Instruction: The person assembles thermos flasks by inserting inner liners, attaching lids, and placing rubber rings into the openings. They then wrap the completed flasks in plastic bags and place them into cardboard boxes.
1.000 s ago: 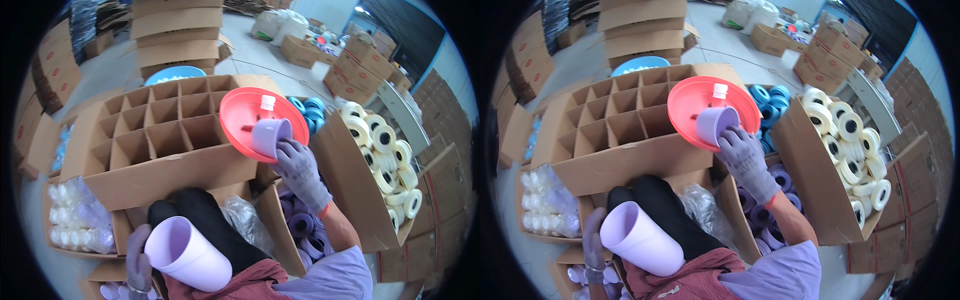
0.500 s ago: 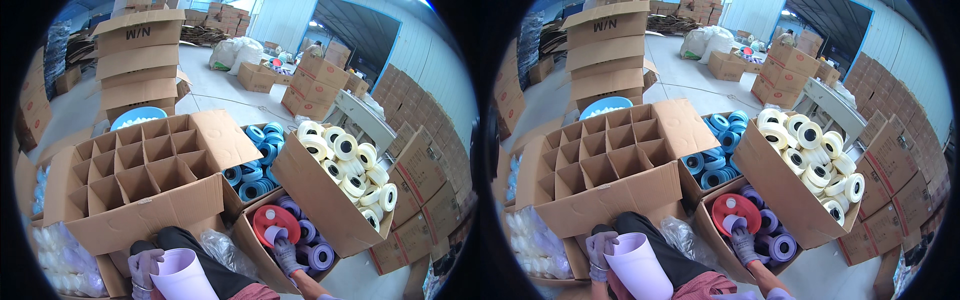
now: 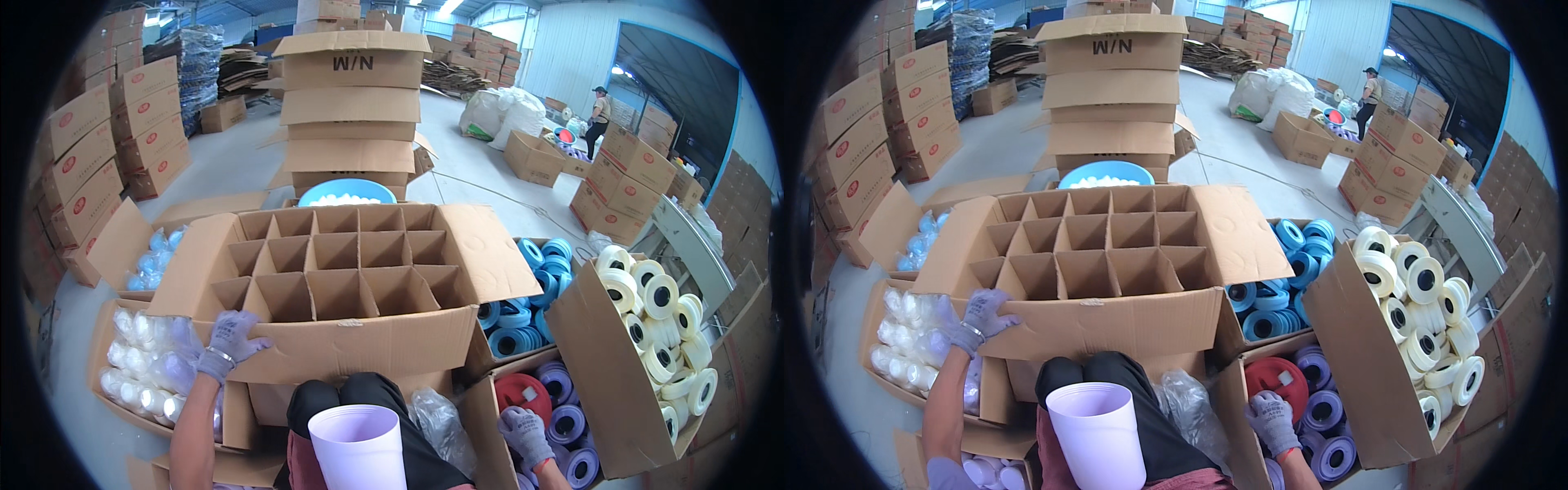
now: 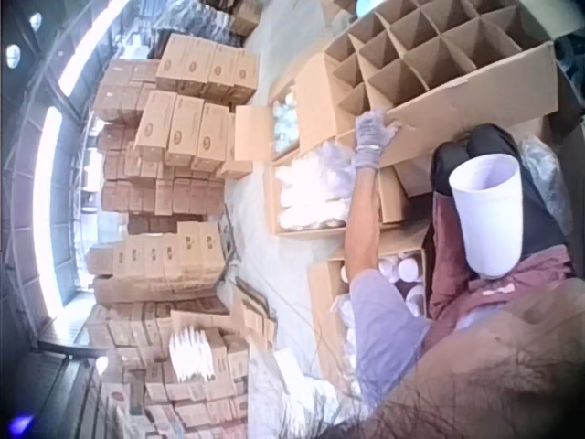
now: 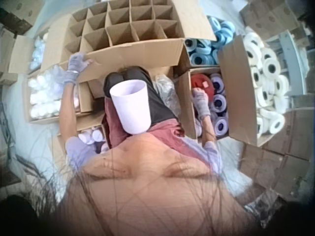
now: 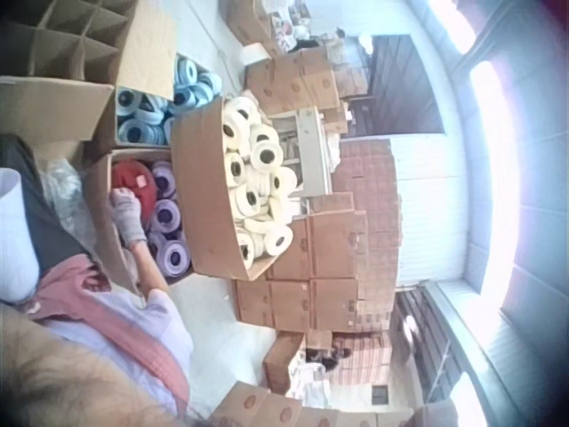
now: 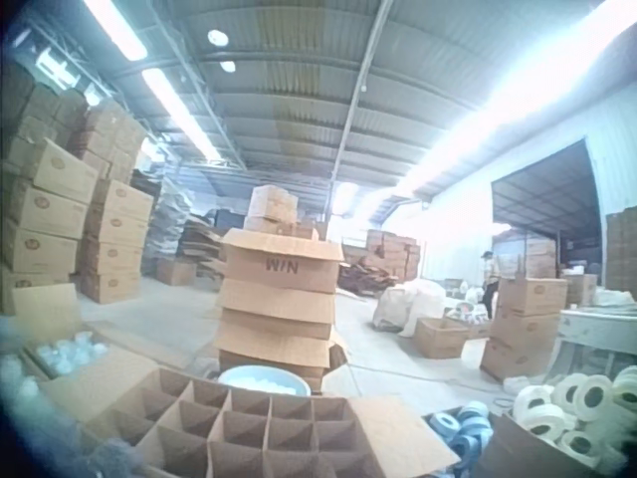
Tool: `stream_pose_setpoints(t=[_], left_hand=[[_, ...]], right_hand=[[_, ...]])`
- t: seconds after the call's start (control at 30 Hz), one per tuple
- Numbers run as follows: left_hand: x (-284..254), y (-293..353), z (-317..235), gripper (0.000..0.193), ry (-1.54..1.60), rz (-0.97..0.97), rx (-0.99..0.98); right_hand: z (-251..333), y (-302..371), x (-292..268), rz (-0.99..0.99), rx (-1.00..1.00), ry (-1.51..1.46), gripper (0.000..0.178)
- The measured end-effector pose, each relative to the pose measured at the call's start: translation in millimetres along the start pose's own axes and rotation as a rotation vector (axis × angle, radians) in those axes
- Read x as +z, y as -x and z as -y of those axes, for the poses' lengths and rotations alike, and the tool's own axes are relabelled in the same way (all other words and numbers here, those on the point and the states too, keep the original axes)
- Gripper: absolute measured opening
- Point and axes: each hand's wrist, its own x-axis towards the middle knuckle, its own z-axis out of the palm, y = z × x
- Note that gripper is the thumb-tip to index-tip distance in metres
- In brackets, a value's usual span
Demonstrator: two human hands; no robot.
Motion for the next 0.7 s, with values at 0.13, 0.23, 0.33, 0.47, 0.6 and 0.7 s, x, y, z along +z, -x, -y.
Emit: stream_pose_setpoints(t=[0.13, 0.23, 0.33, 0.47, 0.6, 0.7], left_hand=[[-34.6, -28.8, -18.7, 0.05, -0.013, -0.176, 0.024], [-95.9, -71.6, -54.3, 0.056, 0.056, -0.269, -0.073], [-150.9, -107.1, -64.9, 0.06, 0.104, -0.188, -0.216], [-211.2, -123.0, -58.5, 0.039, 0.398, -0.088, -0.437], [-230.1, -89.9, 18.7, 0.029, 0.687, -0.216, -0.346], [-236.9, -79.0, 16.1, 0.038, 0.699, -0.309, -0.377]], right_hand=[[67.5, -50.6, 8.1, 0.012, -0.133, -0.617, 0.027], [90.5, -106.5, 65.6, 0.294, -0.095, -0.764, 0.04], [127.7, -179.4, 93.3, 0.507, 0.081, -1.206, 0.071], [167.4, -270.0, 68.7, -0.189, -0.516, -0.839, 0.033], [231.0, -270.6, 4.0, 0.162, -0.208, -1.79, 0.041], [260.5, -276.8, -18.7, -0.077, -0.357, -1.789, 0.045]])
